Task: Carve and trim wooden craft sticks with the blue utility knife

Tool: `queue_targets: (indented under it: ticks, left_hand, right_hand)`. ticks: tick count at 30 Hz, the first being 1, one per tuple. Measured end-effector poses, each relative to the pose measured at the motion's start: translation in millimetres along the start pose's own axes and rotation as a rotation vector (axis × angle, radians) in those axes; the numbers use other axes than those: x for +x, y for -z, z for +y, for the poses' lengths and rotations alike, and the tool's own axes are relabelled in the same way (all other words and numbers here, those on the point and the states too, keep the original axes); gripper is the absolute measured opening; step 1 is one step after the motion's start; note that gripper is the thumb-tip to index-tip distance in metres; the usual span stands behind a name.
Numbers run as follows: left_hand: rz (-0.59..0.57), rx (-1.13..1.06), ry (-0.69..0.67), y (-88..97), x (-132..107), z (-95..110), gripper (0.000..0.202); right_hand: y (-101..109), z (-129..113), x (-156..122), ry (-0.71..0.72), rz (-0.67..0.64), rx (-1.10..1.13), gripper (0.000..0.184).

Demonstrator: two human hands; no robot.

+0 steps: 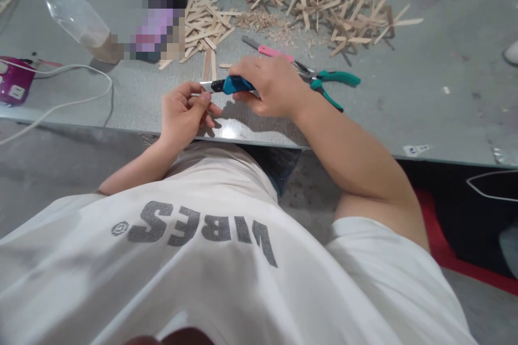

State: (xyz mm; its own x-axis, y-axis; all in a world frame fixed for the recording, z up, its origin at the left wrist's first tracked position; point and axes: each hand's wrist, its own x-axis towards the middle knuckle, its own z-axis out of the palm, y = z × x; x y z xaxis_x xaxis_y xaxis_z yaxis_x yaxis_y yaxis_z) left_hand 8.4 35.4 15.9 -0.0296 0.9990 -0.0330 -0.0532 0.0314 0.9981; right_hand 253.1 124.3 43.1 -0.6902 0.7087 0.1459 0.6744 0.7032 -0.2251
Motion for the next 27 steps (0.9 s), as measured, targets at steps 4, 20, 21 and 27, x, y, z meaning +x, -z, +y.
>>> queue_targets:
  ticks: [4,20,21,27]
  left_hand:
    - [0.010,0.010,0.014,-0.6,0,1,0.026]
    - [-0.009,0.020,0.032,-0.3,-2,8,0.024]
    - [-0.019,0.018,0.031,-0.1,-3,8,0.024]
    - [-0.028,0.010,0.050,-0.5,-3,10,0.024]
  right_hand:
    - [0,1,1,0.069,0.019,-0.107,0.065]
    - [-7,22,2,0.128,0.111,-0.059,0.058]
    - [-8,24,3,0.135,0.118,-0.065,0.057]
    - [-11,28,6,0.162,0.136,-0.199,0.062]
